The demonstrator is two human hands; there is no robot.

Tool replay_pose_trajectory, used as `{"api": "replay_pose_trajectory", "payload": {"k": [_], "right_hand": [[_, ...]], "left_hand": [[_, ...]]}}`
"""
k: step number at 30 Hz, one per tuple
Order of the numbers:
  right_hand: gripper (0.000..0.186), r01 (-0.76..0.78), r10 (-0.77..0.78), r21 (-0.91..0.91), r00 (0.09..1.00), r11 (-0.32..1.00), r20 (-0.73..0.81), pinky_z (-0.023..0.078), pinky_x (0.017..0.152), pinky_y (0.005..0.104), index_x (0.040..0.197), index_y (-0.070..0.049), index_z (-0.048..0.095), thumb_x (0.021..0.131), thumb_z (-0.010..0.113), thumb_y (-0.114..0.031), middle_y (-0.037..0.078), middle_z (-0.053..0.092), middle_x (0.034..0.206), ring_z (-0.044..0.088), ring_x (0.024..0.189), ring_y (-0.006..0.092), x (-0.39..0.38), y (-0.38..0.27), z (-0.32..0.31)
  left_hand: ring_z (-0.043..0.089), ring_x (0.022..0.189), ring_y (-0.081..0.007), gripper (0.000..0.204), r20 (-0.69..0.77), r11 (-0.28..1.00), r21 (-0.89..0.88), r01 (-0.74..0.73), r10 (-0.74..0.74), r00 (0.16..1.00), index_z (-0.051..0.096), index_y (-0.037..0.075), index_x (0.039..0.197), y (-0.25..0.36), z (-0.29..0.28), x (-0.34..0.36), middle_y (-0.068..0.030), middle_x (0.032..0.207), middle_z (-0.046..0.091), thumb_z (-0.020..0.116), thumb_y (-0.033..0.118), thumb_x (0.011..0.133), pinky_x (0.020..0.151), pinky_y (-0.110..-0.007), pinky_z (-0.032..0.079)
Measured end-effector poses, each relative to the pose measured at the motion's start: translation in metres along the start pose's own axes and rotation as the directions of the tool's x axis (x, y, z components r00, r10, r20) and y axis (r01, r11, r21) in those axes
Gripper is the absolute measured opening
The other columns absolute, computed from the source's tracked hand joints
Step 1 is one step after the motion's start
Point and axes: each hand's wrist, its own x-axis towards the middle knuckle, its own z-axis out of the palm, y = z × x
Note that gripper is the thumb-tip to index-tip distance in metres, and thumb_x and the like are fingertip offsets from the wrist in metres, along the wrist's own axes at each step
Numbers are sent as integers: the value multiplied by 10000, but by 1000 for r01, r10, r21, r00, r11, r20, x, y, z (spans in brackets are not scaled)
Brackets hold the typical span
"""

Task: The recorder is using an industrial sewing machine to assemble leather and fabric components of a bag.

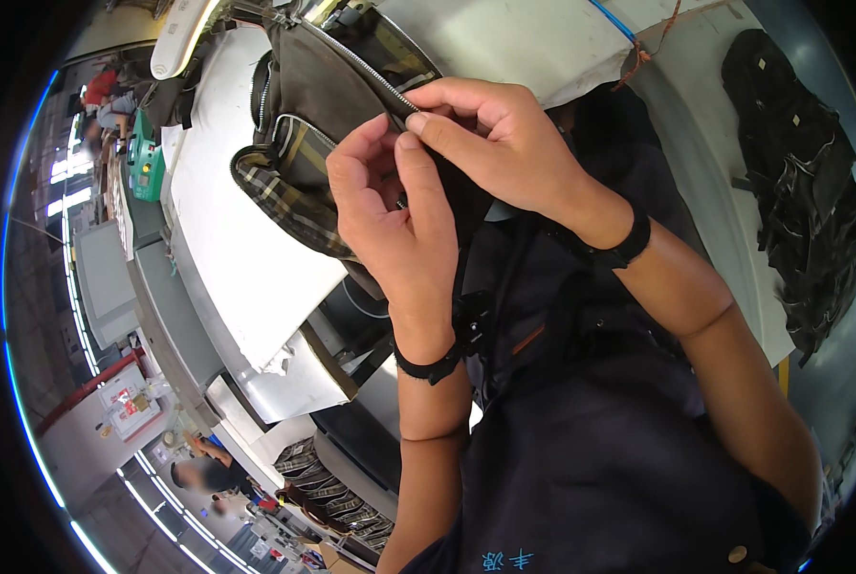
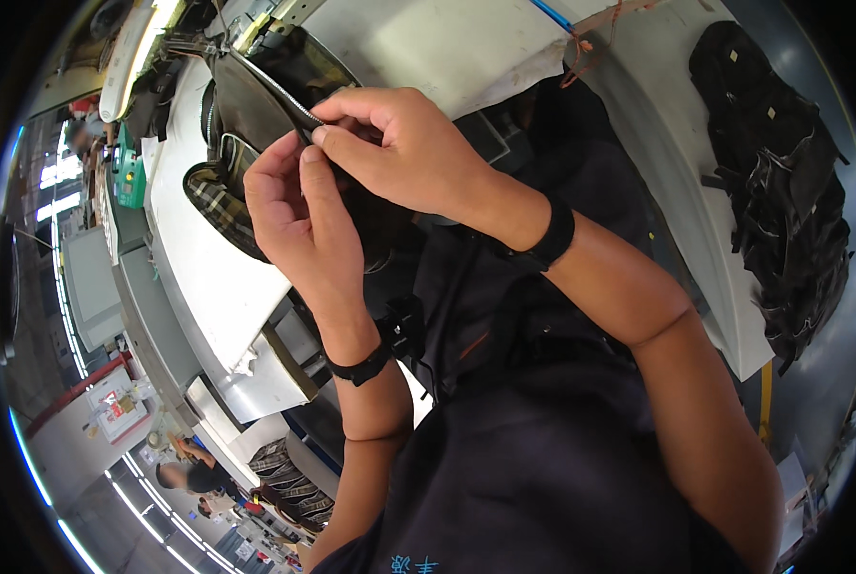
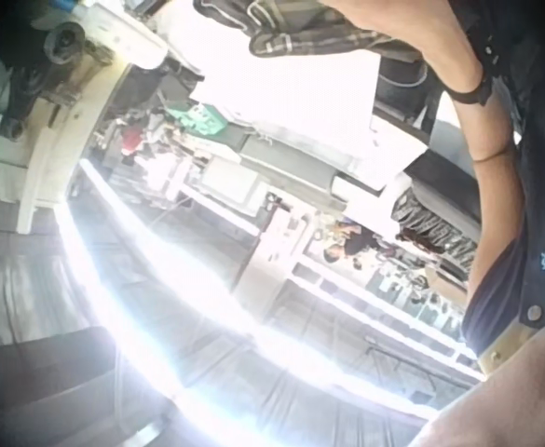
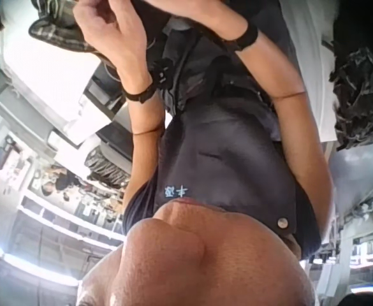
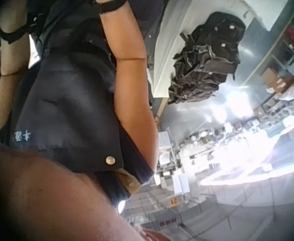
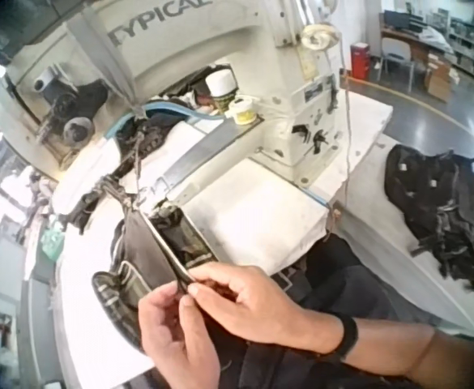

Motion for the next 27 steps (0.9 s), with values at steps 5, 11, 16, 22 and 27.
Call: {"api": "replay_pose_trajectory", "payload": {"k": [5, 11, 16, 22, 27], "right_hand": [[234, 12, -12, -12, 1000, 1000, -4, 527, 696, 232, 1158, 33, 714, 1010, 657, -138, 37, 733, 900, 647, 797, 66, -2, -3, 5], [221, 28, -31, -80, 999, 996, -34, 516, 686, 203, 1176, 27, 718, 1012, 666, -112, -3, 722, 895, 613, 784, 21, -5, -2, 4], [250, -5, 3, -47, 999, 999, -40, 559, 704, 290, 1124, 49, 709, 982, 675, -153, 123, 757, 877, 715, 788, 153, -5, -3, 6], [206, 59, -68, -117, 995, 991, -79, 496, 650, 215, 1142, 30, 731, 993, 670, -98, 2, 711, 835, 595, 746, 24, -5, -2, 7], [227, 12, -21, -156, 998, 988, -58, 502, 630, 270, 1117, 30, 718, 978, 652, -137, 87, 731, 825, 630, 694, 108, -6, -6, 3]], "left_hand": [[666, 913, -107, 215, -18, 998, -12, 65, -65, 998, 617, -29, 1212, 1, -4, -1, -88, 1051, 686, 639, 72, 1024, 761, -243, 552], [670, 895, -96, 195, -26, 998, -19, 63, -64, 998, 634, -29, 1193, -1, -1, -2, -81, 1040, 700, 632, 77, 1029, 758, -239, 545], [666, 874, -85, 190, -24, 996, -18, 88, -88, 996, 639, -24, 1191, -1, -3, -3, -69, 1025, 704, 629, 78, 1031, 752, -231, 539], [661, 872, -85, 187, -35, 995, -63, 77, -79, 996, 641, -24, 1178, -3, -1, -5, -69, 1019, 702, 652, 85, 1027, 743, -227, 538], [661, 884, -86, 203, -28, 1000, -3, 28, -28, 999, 648, -29, 1204, -1, -1, -9, -66, 1019, 700, 652, 80, 1033, 750, -227, 539]]}}
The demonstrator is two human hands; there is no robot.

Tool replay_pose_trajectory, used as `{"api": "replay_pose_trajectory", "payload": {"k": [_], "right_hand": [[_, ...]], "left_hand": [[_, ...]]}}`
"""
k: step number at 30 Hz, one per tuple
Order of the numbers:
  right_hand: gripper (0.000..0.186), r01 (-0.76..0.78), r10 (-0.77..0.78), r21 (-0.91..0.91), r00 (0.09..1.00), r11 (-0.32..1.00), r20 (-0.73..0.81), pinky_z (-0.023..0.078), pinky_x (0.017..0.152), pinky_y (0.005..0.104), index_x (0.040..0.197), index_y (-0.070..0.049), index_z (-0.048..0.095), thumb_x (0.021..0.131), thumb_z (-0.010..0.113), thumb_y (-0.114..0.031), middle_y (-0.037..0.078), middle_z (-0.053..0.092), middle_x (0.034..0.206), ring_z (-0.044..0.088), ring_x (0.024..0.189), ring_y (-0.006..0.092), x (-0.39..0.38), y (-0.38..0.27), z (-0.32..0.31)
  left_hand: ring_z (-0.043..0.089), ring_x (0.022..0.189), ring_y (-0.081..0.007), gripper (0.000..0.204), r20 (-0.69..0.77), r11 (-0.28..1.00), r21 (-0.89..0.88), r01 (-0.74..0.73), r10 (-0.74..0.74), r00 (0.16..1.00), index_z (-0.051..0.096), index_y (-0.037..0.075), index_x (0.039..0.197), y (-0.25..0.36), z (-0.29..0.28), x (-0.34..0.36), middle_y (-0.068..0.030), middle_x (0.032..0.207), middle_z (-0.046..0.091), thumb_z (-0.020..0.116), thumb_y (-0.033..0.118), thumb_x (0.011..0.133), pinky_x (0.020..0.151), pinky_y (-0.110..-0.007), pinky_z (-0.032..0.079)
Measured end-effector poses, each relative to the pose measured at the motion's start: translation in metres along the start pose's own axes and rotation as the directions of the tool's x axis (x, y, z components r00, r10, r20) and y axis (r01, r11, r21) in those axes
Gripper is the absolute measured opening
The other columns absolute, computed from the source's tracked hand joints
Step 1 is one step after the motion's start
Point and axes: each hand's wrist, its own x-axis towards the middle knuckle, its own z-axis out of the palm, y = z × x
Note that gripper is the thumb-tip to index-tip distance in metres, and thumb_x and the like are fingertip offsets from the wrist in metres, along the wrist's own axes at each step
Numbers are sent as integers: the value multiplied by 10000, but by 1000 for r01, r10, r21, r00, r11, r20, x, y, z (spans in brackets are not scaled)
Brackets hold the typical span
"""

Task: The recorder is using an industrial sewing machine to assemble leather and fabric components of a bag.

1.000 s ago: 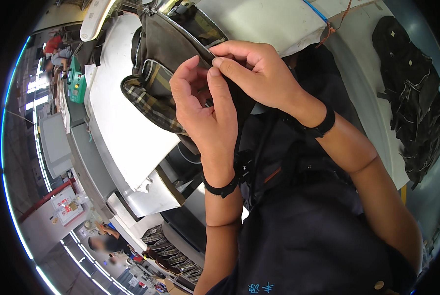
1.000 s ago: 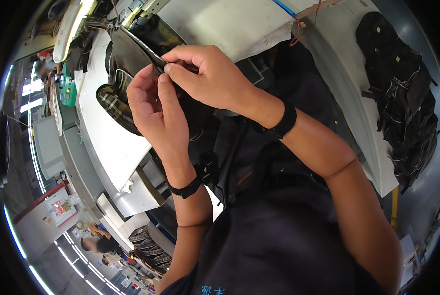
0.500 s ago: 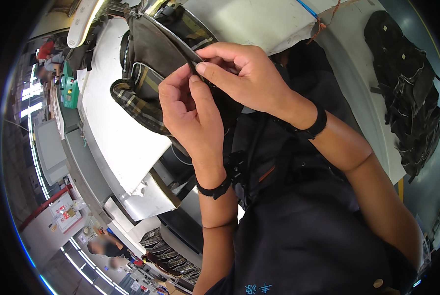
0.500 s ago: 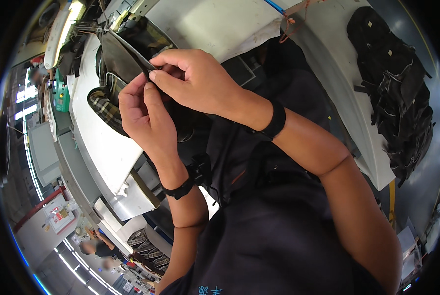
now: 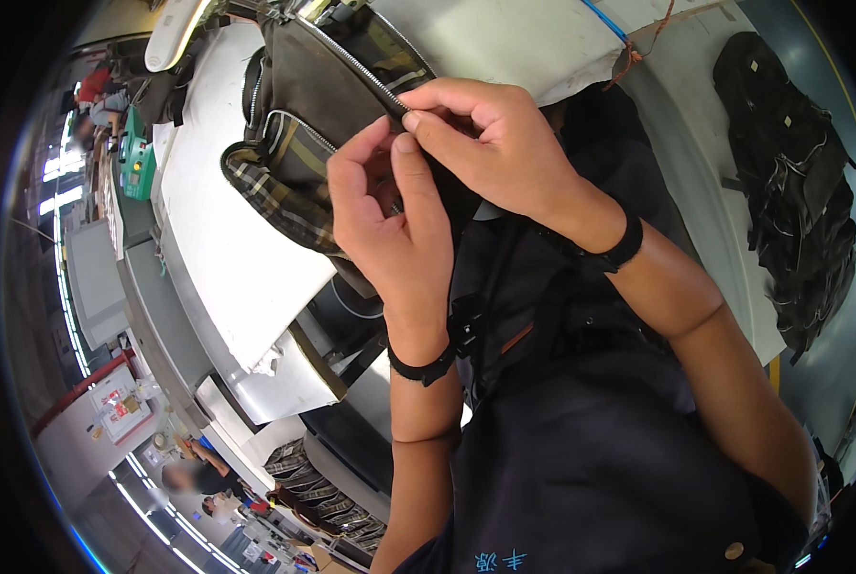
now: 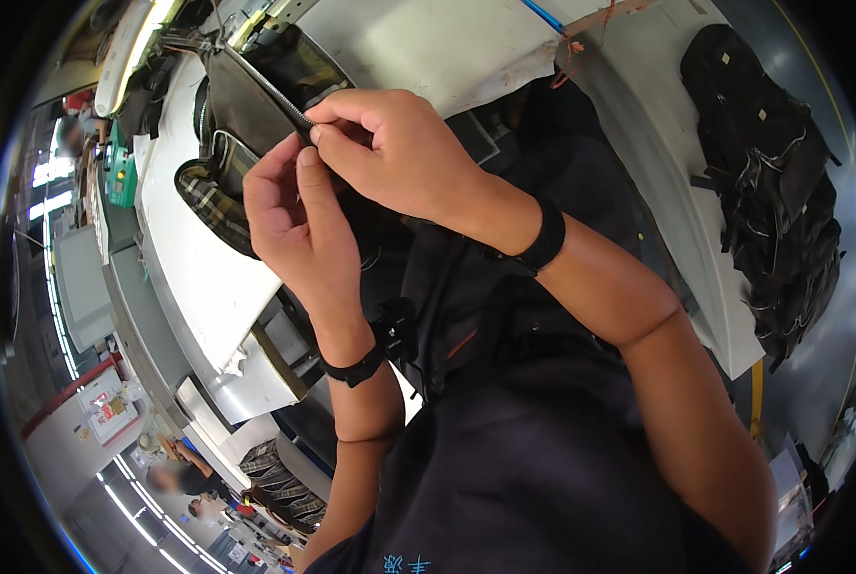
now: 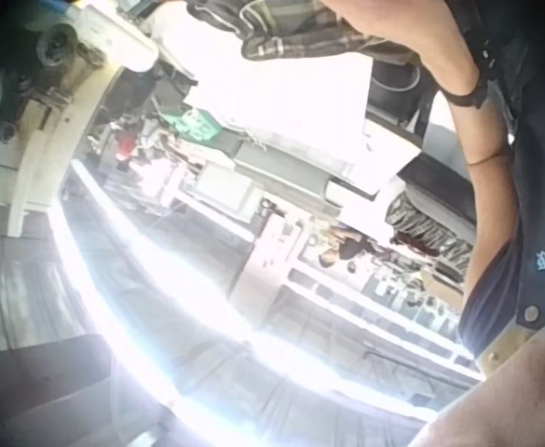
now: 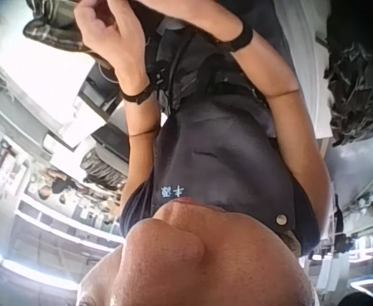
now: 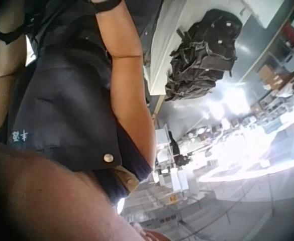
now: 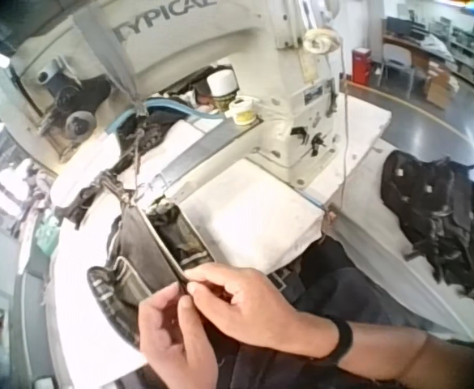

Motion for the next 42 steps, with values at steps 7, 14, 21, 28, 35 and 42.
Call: {"api": "replay_pose_trajectory", "payload": {"k": [7, 14, 21, 28, 35, 42], "right_hand": [[218, -53, 46, 110, 997, 992, 69, 472, 616, 226, 1091, 33, 737, 996, 631, -132, -10, 695, 807, 579, 710, 25, 5, 1, -7], [230, -139, 128, 203, 990, 969, 65, 438, 610, 194, 1116, 46, 750, 997, 658, -127, -34, 694, 834, 545, 724, 4, 5, 5, -5], [243, -115, 110, 185, 993, 976, 38, 457, 641, 189, 1156, 65, 732, 1009, 666, -118, -16, 711, 892, 566, 766, 3, 3, 2, -4], [231, -132, 121, 227, 991, 965, 62, 456, 649, 186, 1164, 65, 721, 1014, 665, -102, -3, 719, 914, 589, 791, 12, 6, 2, -9], [205, -133, 98, 280, 986, 951, 137, 469, 671, 186, 1082, 43, 729, 1018, 687, -147, -4, 706, 889, 596, 778, 24, 13, -8, -4], [153, -225, 179, 258, 965, 940, 190, 472, 737, 204, 1021, -8, 694, 1033, 672, -159, -22, 676, 901, 578, 829, 27, 20, -8, -3]], "left_hand": [[688, 949, -216, 370, 47, 876, 301, -377, 381, 923, 646, -6, 1372, -9, 1, -11, -157, 1127, 709, 649, 8, 1002, 805, -317, 552], [681, 1000, -280, 399, 53, 884, 317, -343, 345, 937, 646, 6, 1379, -6, -1, -17, -181, 1167, 672, 658, -2, 980, 850, -366, 550], [690, 997, -292, 446, 62, 867, 346, -359, 361, 931, 640, 12, 1389, -5, -3, -18, -181, 1188, 662, 705, 15, 948, 807, -360, 569], [688, 963, -298, 562, 70, 841, 362, -402, 405, 912, 609, -19, 1409, -7, -1, -20, -180, 1209, 653, 782, 67, 881, 804, -369, 567], [663, 1001, -309, 585, 93, 829, 384, -407, 403, 910, 587, -51, 1398, -6, -3, -21, -181, 1252, 625, 793, 113, 875, 812, -381, 546], [677, 1057, -368, 536, 117, 856, 352, -379, 362, 925, 613, -49, 1362, 1, -9, -20, -214, 1240, 639, 780, 37, 860, 872, -406, 562]]}}
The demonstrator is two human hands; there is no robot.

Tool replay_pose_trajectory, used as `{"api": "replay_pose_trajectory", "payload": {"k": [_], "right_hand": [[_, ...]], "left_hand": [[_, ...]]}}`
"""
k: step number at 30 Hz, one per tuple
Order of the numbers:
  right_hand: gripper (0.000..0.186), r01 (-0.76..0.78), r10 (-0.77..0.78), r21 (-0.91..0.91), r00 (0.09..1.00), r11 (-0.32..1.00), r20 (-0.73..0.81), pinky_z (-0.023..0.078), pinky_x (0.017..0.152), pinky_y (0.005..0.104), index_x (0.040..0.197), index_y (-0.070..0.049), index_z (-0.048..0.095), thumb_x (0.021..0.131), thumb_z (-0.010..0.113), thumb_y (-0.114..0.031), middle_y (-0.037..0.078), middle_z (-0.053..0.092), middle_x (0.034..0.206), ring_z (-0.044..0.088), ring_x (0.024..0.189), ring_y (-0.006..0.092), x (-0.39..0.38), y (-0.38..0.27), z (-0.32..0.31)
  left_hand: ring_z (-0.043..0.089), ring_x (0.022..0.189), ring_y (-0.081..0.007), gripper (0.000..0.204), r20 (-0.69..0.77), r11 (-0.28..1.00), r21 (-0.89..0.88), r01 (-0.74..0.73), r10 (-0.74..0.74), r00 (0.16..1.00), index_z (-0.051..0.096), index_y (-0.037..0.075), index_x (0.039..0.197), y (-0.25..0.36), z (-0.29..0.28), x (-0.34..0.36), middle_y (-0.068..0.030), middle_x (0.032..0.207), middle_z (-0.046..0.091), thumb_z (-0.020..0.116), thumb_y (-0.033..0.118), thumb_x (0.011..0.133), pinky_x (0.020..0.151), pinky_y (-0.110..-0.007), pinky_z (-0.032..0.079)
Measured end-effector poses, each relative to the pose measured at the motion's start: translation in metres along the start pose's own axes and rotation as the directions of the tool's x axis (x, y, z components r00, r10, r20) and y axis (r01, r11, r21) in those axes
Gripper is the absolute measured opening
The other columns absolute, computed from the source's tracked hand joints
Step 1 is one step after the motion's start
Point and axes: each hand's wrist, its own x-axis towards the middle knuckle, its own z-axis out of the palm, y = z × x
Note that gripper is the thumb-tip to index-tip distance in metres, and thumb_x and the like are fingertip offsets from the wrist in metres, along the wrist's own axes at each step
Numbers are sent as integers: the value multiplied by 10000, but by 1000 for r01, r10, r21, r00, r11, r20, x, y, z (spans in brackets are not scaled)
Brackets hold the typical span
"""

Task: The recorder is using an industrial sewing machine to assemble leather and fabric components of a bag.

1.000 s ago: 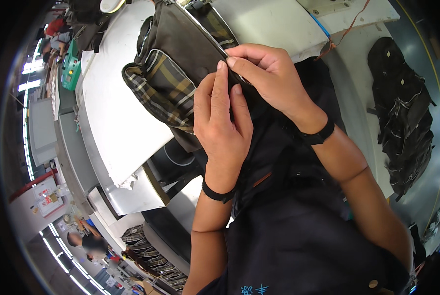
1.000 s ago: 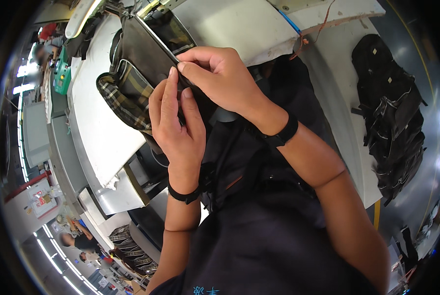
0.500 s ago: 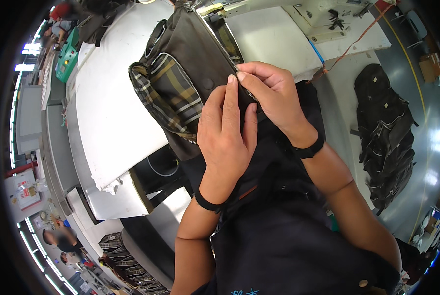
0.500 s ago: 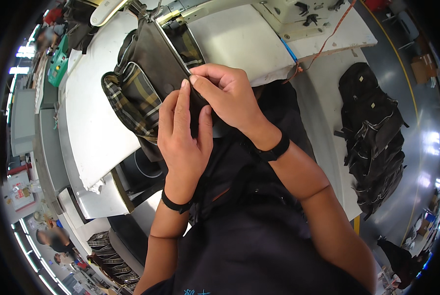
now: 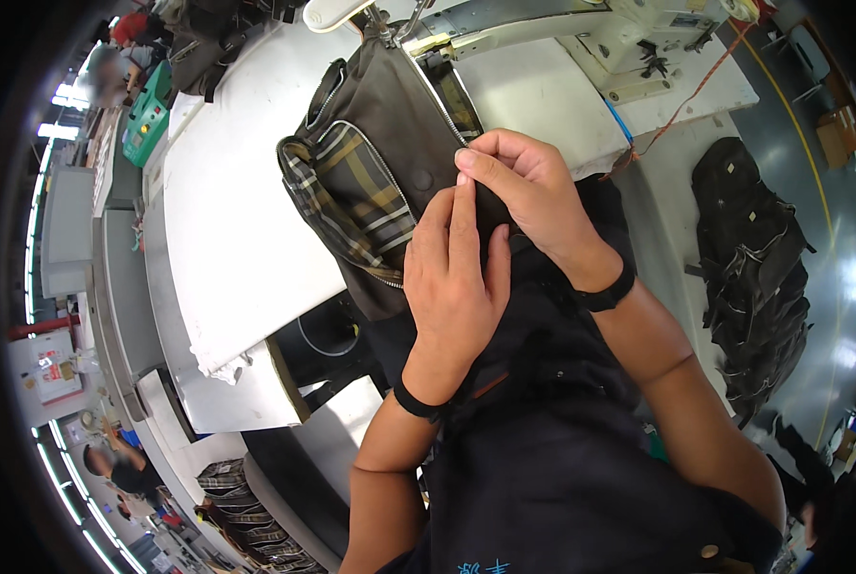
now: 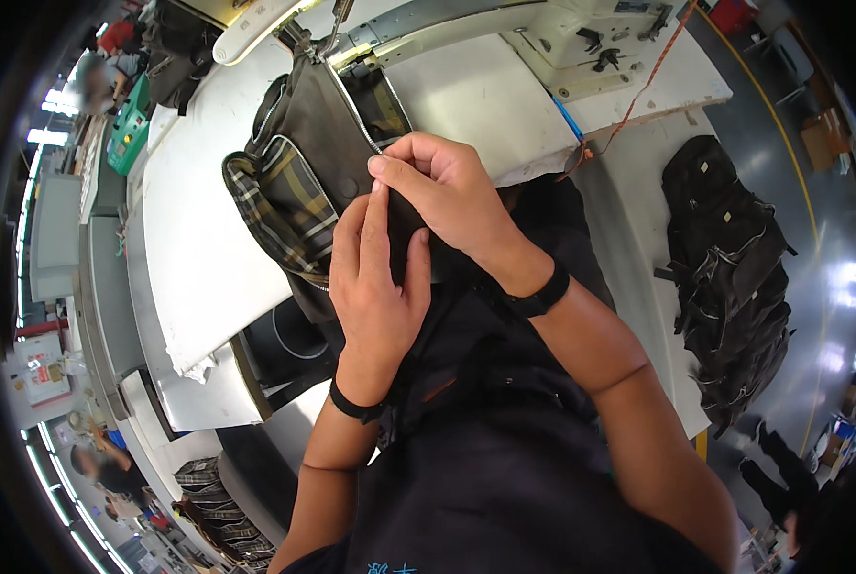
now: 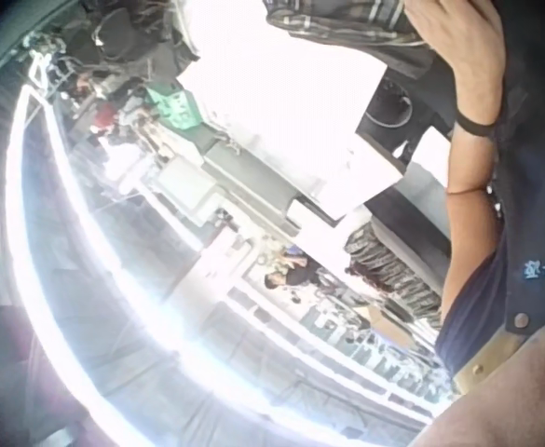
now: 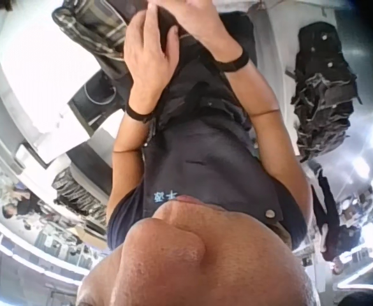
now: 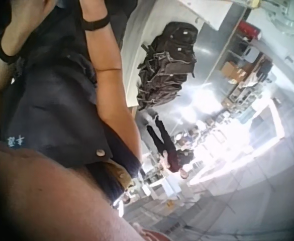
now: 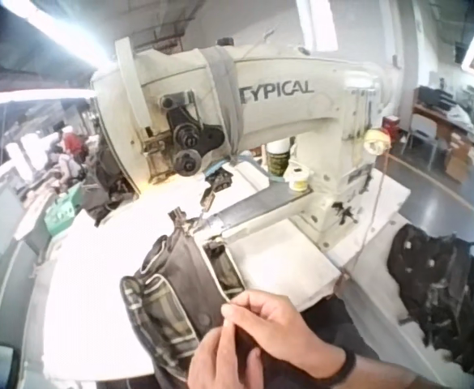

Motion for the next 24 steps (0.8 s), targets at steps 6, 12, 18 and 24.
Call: {"api": "replay_pose_trajectory", "payload": {"k": [6, 12, 18, 24], "right_hand": [[198, 242, -307, -403, 946, 883, -104, 424, 688, 216, 973, -12, 615, 1065, 638, -185, -46, 587, 841, 479, 769, 28, -5, 13, 17], [162, 147, -209, -304, 961, 941, -183, 400, 611, 234, 978, -13, 597, 1047, 649, -150, -27, 548, 781, 438, 701, 32, -12, 10, 26], [181, 130, -183, -238, 959, 962, -216, 456, 653, 257, 994, 6, 608, 1015, 681, -158, 19, 592, 782, 504, 734, 60, -14, 8, 31], [185, 176, -253, -379, 953, 909, -165, 463, 667, 254, 985, 12, 633, 979, 720, -152, 11, 612, 787, 517, 746, 54, -12, 3, 27]], "left_hand": [[629, 1159, -356, 443, -46, 999, 30, -24, 26, 999, 664, 19, 1320, -20, -16, 5, -193, 1287, 631, 734, -8, 884, 983, -421, 519], [503, 1313, -449, 487, 28, 936, 345, 62, -77, 997, 632, 57, 1370, -74, -32, 29, -257, 1458, 506, 773, 216, 931, 1102, -511, 423], [515, 1307, -436, 506, 117, 944, 328, 35, -77, 990, 632, 28, 1355, -94, -41, 33, -229, 1441, 542, 795, 225, 918, 1108, -515, 419], [601, 1249, -363, 415, 52, 989, 141, -40, 32, 998, 658, 22, 1306, -77, -59, 46, -180, 1349, 633, 769, 52, 906, 1058, -433, 481]]}}
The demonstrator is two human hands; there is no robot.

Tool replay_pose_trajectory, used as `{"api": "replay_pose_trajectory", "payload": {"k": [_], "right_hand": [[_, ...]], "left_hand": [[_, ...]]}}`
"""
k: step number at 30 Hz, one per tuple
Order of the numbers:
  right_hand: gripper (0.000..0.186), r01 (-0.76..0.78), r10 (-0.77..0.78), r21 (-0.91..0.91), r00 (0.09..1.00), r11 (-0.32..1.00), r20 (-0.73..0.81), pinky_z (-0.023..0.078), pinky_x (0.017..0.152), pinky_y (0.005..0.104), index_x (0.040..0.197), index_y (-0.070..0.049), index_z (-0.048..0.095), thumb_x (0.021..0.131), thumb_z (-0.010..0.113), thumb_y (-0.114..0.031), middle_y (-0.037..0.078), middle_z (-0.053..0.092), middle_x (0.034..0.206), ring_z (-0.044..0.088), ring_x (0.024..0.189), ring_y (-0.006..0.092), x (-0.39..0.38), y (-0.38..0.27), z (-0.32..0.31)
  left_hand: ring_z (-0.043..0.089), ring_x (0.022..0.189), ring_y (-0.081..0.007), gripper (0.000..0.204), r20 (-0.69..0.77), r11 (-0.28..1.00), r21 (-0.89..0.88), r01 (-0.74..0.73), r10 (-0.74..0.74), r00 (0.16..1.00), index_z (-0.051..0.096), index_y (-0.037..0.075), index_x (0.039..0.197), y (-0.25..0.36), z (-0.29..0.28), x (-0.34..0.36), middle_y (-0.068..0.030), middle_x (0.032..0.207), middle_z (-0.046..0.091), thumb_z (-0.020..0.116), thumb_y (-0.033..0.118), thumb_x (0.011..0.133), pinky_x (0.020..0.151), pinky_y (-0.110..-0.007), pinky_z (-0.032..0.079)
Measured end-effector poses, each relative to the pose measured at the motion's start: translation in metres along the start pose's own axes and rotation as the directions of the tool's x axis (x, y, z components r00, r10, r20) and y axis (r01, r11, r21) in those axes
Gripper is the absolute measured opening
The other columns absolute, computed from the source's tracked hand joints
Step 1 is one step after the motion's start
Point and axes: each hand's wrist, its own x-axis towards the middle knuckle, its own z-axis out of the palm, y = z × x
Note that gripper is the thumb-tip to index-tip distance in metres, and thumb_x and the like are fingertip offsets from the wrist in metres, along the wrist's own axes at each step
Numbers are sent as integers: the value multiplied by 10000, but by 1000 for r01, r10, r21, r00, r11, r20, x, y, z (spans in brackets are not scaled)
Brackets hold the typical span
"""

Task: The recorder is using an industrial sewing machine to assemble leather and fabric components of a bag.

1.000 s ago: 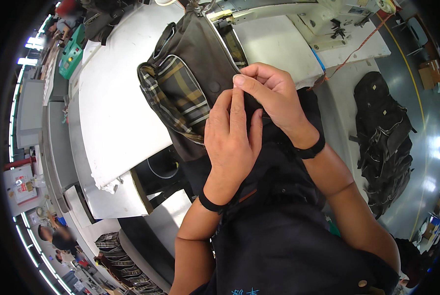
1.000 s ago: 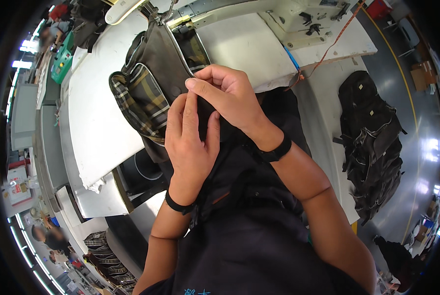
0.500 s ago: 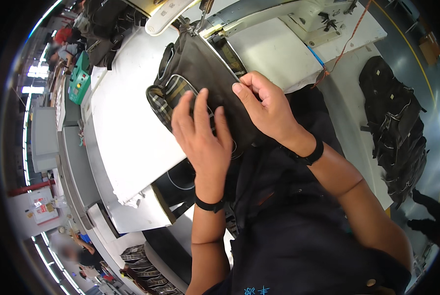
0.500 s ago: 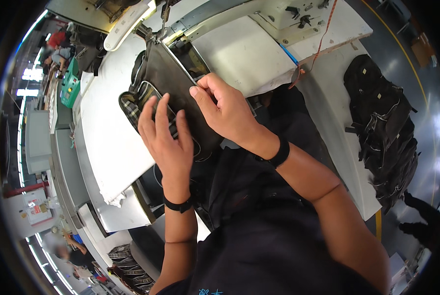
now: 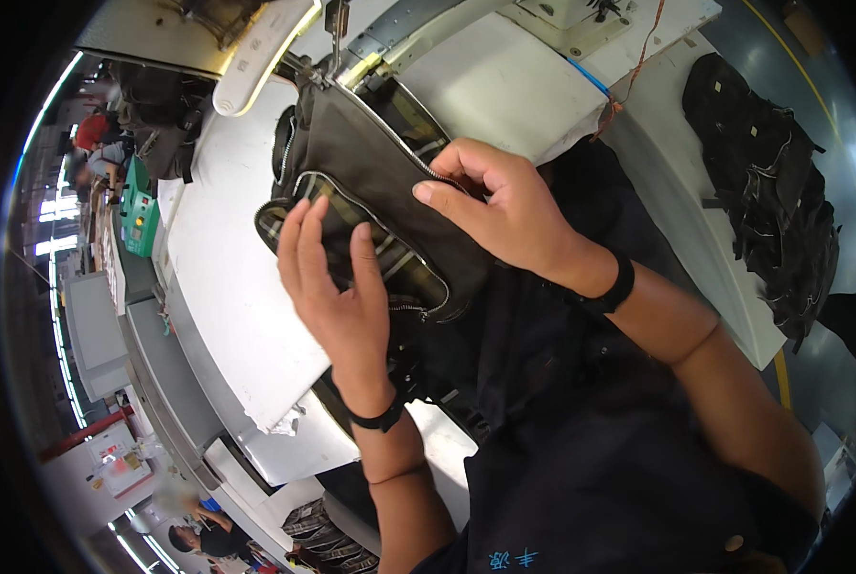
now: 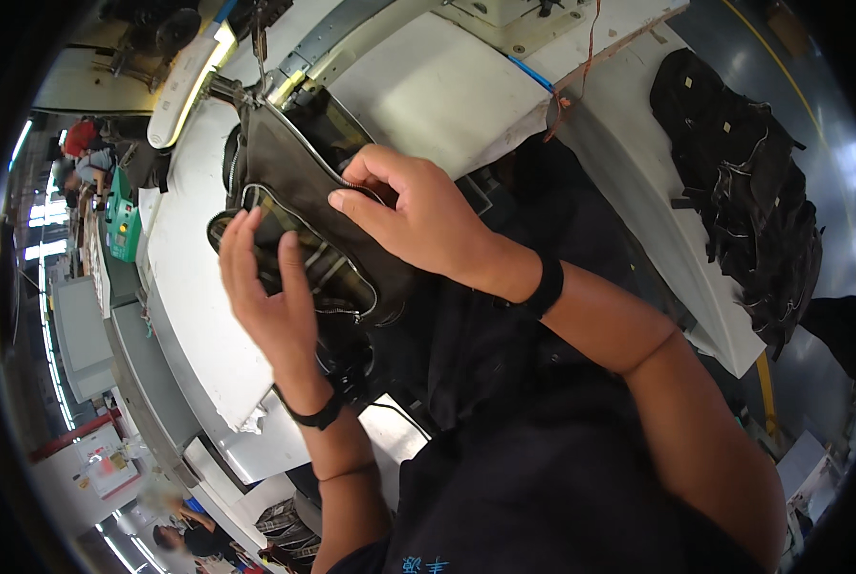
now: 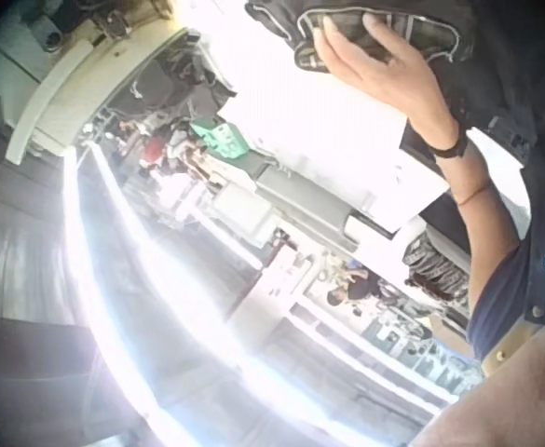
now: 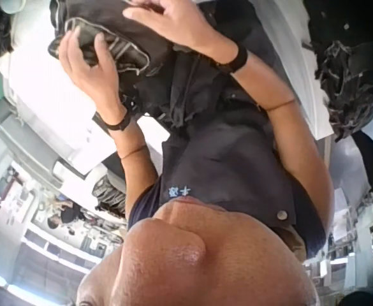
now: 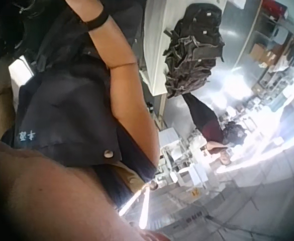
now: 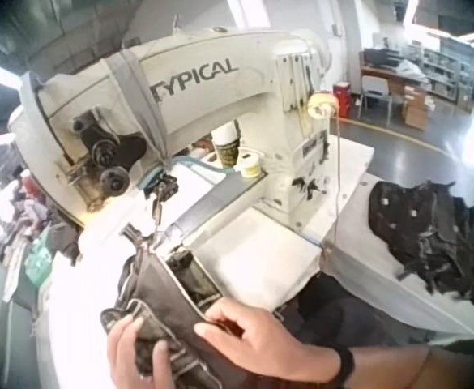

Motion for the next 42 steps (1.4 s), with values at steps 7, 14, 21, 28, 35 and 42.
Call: {"api": "replay_pose_trajectory", "payload": {"k": [7, 14, 21, 28, 35, 42], "right_hand": [[171, -58, 53, 174, 998, 983, 36, 449, 634, 214, 1001, 6, 675, 975, 747, -147, -32, 639, 799, 546, 729, 14, 4, 6, -7], [208, -70, 68, 209, 998, 975, 16, 454, 629, 230, 1010, 8, 663, 959, 764, -166, -18, 636, 804, 544, 731, 35, 1, 18, -2], [189, -4, 19, 236, 998, 972, -58, 460, 643, 247, 1004, 23, 648, 959, 753, -128, -2, 633, 805, 551, 732, 55, -4, 20, -1], [160, 10, 5, 257, 998, 966, -56, 450, 642, 220, 1014, -6, 672, 964, 764, -127, -30, 639, 846, 532, 744, 26, -3, 25, 5], [161, 6, 39, 349, 992, 937, -120, 469, 636, 235, 993, -11, 709, 963, 762, -160, -9, 675, 831, 573, 751, 40, 0, 26, 0], [170, 85, -32, 359, 988, 930, -153, 469, 706, 270, 959, -8, 690, 994, 719, -172, 20, 673, 852, 583, 800, 79, 0, 39, 16]], "left_hand": [[657, 1114, -352, 245, 358, 804, -142, -577, 585, 727, 722, 34, 1114, 17, -17, 101, -112, 1181, 718, 743, 27, 871, 958, -418, 516], [649, 1023, -362, 210, 646, 805, -175, -566, 528, 551, 679, 26, 1055, 39, -17, 137, -125, 1062, 691, 750, 61, 861, 891, -422, 511], [664, 987, -326, 158, 744, 801, -204, -563, 501, 443, 653, 16, 1008, 43, 0, 156, -110, 1041, 694, 727, 41, 871, 854, -397, 527], [642, 796, -259, 120, 899, 860, -216, -462, 360, 251, 631, -19, 970, 61, 1, 175, -105, 904, 678, 633, 73, 893, 789, -360, 551], [621, 780, -166, 135, 882, 876, -351, -331, 428, 197, 647, -11, 942, 50, 20, 187, -94, 847, 653, 639, 92, 856, 711, -327, 518], [647, 782, -270, 46, 910, 960, -227, -163, 269, 317, 656, -13, 855, 51, 12, 175, -149, 824, 627, 647, 6, 814, 708, -352, 561]]}}
